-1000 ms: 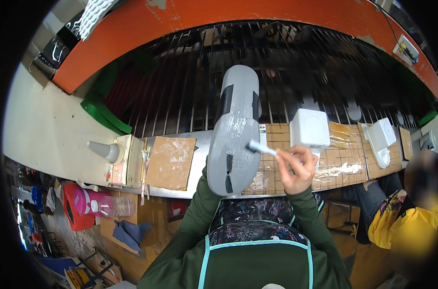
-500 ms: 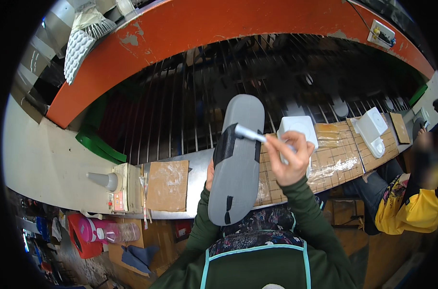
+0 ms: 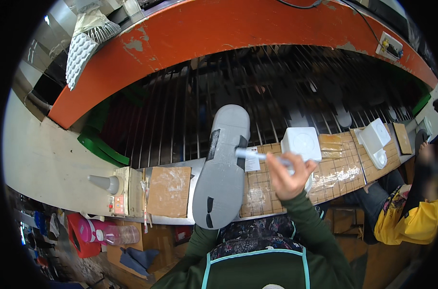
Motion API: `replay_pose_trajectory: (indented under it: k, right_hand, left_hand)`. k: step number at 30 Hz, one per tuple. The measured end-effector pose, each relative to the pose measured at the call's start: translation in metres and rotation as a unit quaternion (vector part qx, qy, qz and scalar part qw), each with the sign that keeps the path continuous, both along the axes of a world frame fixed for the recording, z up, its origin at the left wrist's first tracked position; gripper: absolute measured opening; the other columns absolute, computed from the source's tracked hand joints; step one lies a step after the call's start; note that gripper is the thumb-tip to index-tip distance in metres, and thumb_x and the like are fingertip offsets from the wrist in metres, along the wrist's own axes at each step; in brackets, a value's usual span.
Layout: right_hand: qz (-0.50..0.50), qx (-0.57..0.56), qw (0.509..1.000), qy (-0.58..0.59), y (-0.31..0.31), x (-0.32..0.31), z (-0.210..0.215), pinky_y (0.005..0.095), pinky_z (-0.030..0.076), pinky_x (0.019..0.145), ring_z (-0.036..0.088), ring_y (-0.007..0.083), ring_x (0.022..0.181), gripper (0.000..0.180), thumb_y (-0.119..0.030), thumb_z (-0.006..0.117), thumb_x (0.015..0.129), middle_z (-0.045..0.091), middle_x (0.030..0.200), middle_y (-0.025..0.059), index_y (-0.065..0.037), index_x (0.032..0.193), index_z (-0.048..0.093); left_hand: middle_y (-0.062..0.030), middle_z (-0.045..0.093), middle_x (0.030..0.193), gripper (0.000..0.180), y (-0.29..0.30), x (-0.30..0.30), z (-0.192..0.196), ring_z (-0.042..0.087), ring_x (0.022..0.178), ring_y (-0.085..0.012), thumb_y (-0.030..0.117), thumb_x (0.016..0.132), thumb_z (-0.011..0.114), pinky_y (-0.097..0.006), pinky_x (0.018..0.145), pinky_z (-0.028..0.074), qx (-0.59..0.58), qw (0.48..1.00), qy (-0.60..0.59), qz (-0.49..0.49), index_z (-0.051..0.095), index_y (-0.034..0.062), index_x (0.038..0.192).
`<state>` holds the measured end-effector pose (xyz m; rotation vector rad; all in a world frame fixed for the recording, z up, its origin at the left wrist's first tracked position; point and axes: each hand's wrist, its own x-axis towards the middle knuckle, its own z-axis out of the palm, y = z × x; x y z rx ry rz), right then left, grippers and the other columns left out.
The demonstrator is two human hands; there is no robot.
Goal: The person repeatedly paints gray plastic shoe components with a small brush, dipping the brush into a white container and applying paint to the edges and surfaces. The person places finished pieces on a nearby rack and continues the process with additional parts.
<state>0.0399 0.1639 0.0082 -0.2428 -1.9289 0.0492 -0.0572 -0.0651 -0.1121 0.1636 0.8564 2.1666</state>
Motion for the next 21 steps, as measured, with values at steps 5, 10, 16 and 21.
replay_pose_trajectory:
  k: [5,10,16,21]
  right_hand:
    - [0.194,-0.256,0.941,-0.108,-0.034,0.029,-0.017,0.0319,0.034,0.072,0.053,0.0114,0.07,0.026,-0.009,0.079,0.069,0.059,0.086,0.0028,-0.011,0.094,0.075]
    - [0.312,-0.505,0.799,-0.096,-0.026,0.041,-0.028,0.0277,0.047,0.077,0.057,0.0169,0.081,0.019,0.004,0.073,0.073,0.057,0.088,0.009,0.001,0.092,0.071]
    - [0.33,-0.552,0.764,-0.046,-0.017,0.066,-0.045,0.0267,0.044,0.076,0.054,0.0182,0.085,0.017,0.004,0.071,0.074,0.056,0.089,0.0094,0.004,0.091,0.069]
    - [0.322,-0.624,0.712,-0.005,-0.005,0.088,-0.053,0.0249,0.041,0.071,0.052,0.0156,0.081,0.012,0.0,0.067,0.08,0.055,0.089,0.0088,0.006,0.091,0.067]
  left_hand:
    - [-0.0158,0.051,0.131,0.053,0.003,-0.043,-0.007,0.056,0.115,-0.0279,0.03,0.093,0.054,-0.04,0.092,0.052,-0.033,0.994,-0.024,0.105,0.039,0.0045,0.137]
    - [-0.0156,0.05,0.131,0.051,0.017,-0.149,0.001,0.056,0.115,-0.0278,0.029,0.094,0.053,-0.04,0.092,0.051,-0.062,0.963,-0.042,0.258,0.039,0.0049,0.137]
    - [-0.0154,0.05,0.132,0.05,0.022,-0.266,-0.004,0.055,0.115,-0.0277,0.027,0.094,0.052,-0.04,0.092,0.051,-0.122,0.915,-0.113,0.367,0.039,0.0053,0.137]
    - [-0.0152,0.05,0.132,0.048,0.018,-0.314,-0.023,0.055,0.115,-0.0276,0.026,0.095,0.051,-0.04,0.092,0.051,-0.185,0.896,-0.142,0.379,0.04,0.0057,0.137]
